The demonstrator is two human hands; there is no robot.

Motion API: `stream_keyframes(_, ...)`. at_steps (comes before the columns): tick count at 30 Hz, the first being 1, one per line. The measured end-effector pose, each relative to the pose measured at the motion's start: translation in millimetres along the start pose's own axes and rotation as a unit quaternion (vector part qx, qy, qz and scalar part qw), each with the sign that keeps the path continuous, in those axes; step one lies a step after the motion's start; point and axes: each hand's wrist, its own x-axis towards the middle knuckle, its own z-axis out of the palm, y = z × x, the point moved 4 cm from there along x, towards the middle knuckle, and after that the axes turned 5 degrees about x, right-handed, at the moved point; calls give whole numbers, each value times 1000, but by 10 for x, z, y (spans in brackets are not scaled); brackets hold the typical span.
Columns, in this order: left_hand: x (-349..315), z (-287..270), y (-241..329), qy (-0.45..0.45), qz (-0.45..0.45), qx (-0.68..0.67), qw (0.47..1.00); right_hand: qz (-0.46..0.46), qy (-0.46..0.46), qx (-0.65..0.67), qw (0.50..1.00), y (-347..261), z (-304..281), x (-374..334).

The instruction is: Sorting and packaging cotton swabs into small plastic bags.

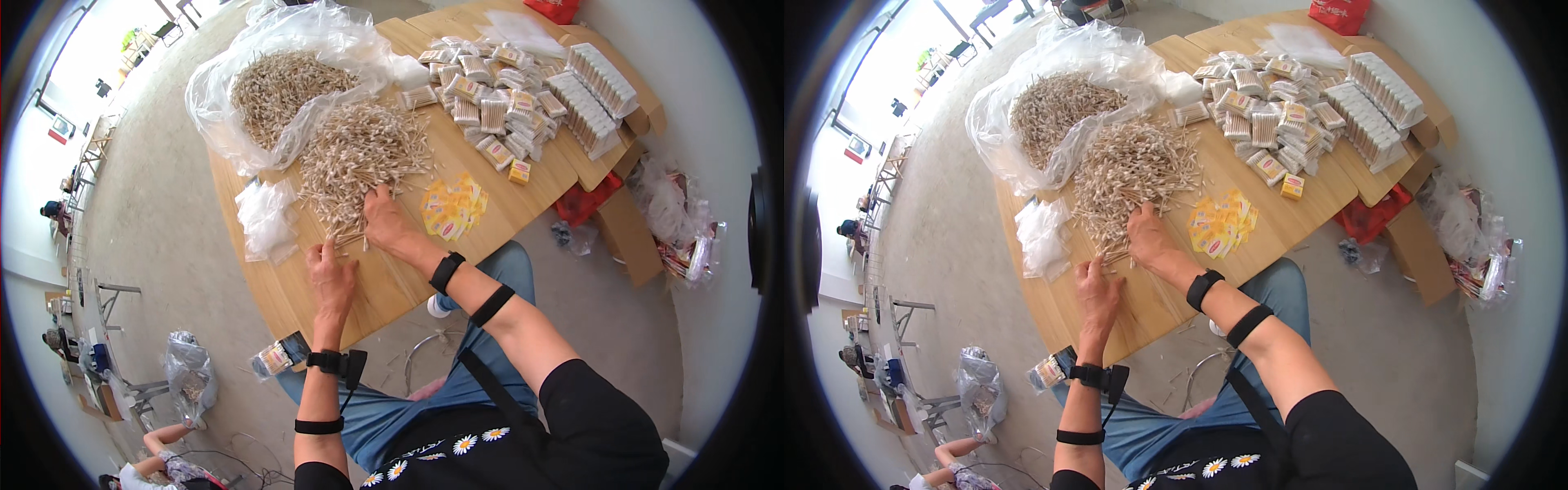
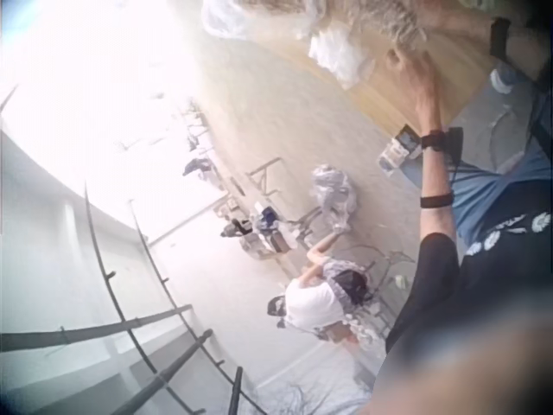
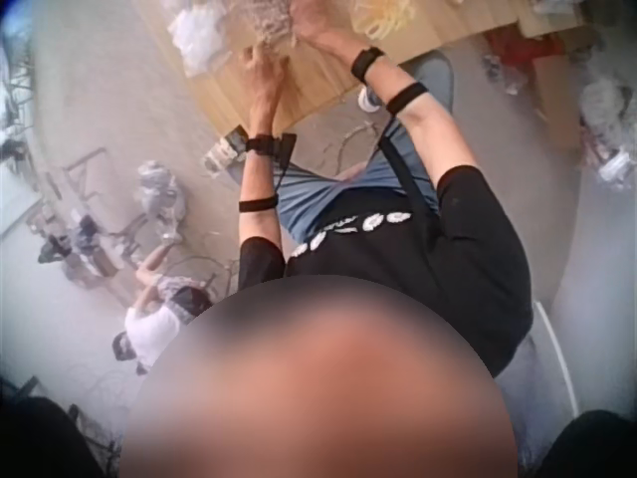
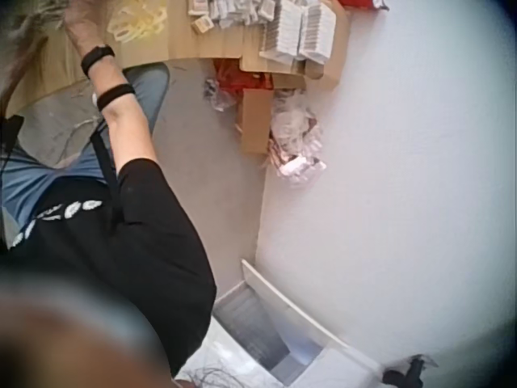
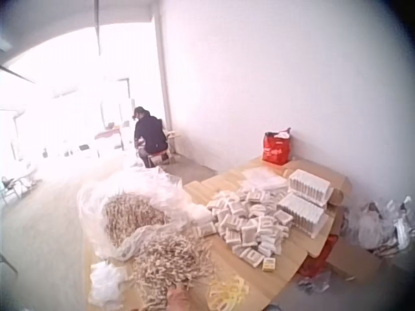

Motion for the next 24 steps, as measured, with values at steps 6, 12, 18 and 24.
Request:
stream_keyframes(6, -80, -42, -91, -3, 13, 0, 1000, 14, -2, -92, 996, -59, -474, -145)
stream_keyframes(12, 16, 37, 113, -4, 26, -29, 999, 97, 146, -206, 963, 584, -1122, 85)
stream_keyframes(18, -172, 7, 173, 19, 27, -30, 999, 82, 26, -203, 975, 701, -802, 477)
stream_keyframes(24, -628, -6, 349, -3, 73, 9, 997, 35, 43, -75, 996, 461, -544, 466)
